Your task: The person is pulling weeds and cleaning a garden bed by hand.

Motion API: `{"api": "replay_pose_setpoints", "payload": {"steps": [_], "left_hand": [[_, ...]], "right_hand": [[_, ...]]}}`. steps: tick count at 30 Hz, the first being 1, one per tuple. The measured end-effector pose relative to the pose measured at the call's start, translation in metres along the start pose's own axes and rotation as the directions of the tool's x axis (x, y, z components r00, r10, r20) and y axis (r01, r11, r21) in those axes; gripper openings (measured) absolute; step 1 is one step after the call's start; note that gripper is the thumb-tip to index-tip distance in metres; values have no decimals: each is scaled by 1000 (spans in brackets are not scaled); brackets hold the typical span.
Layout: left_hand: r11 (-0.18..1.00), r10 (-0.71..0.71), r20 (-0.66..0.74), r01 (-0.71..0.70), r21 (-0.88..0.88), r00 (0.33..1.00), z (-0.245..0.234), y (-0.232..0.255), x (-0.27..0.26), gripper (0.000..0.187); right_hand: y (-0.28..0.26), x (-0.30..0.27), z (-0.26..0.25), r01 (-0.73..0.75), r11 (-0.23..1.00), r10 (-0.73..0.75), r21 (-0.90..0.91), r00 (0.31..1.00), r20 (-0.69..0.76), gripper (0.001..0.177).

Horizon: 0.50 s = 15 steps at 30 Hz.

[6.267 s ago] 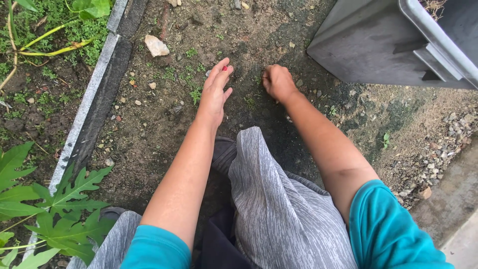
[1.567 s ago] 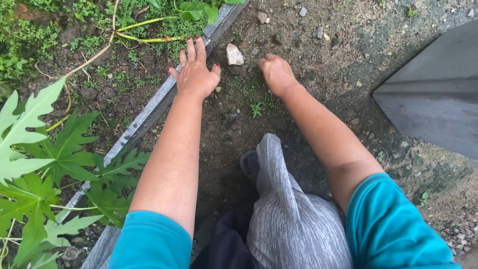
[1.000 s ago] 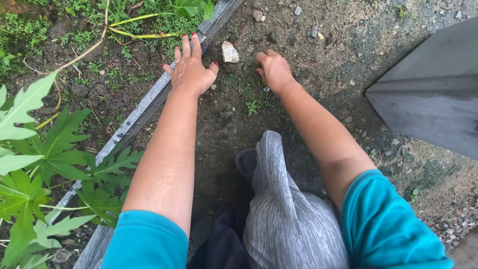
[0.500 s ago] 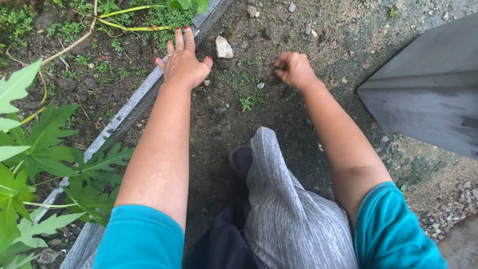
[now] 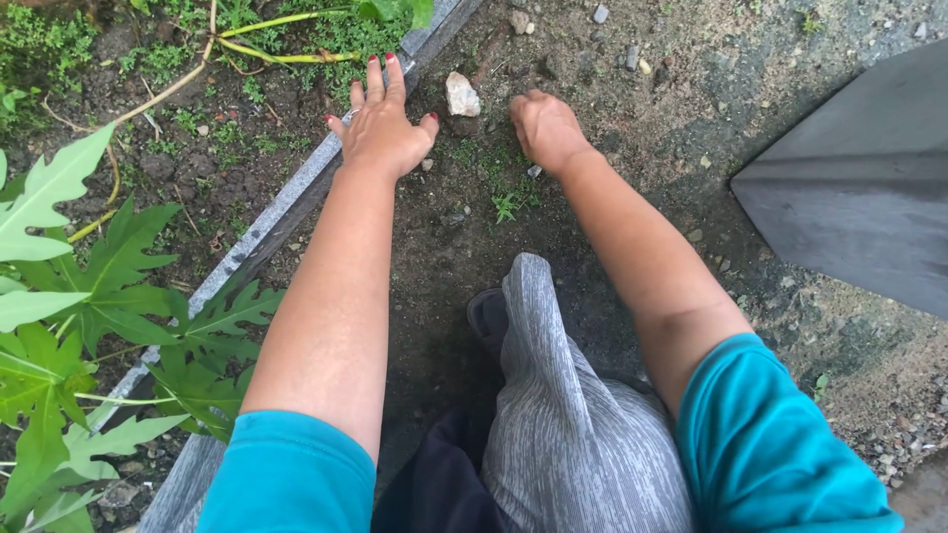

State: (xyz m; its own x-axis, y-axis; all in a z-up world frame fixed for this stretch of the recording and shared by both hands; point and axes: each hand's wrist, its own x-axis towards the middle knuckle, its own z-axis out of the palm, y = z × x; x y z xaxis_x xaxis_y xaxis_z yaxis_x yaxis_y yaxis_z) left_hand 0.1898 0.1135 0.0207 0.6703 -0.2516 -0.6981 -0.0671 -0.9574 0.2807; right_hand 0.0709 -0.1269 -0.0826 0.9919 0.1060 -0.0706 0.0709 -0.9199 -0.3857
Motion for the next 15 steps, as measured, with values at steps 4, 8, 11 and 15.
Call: {"api": "replay_pose_setpoints", "payload": {"steps": [4, 8, 11, 15], "left_hand": [[1000, 14, -11, -14, 12, 1000, 4, -2, 2, 95], [1000, 8, -11, -8, 16, 1000, -2, 3, -5, 96], [1000, 17, -5, -17, 7, 1000, 0, 1, -3, 96], [1000, 9, -7, -9, 10, 1000, 3, 0, 0, 95]], "right_hand": [[19, 2, -9, -316, 919, 284, 234, 945, 160, 6], [23, -12, -28, -500, 828, 389, 252, 838, 383, 8], [3, -30, -13, -366, 896, 261, 252, 893, 367, 20], [-21, -33, -13, -97, 994, 81, 55, 965, 249, 30]]}}
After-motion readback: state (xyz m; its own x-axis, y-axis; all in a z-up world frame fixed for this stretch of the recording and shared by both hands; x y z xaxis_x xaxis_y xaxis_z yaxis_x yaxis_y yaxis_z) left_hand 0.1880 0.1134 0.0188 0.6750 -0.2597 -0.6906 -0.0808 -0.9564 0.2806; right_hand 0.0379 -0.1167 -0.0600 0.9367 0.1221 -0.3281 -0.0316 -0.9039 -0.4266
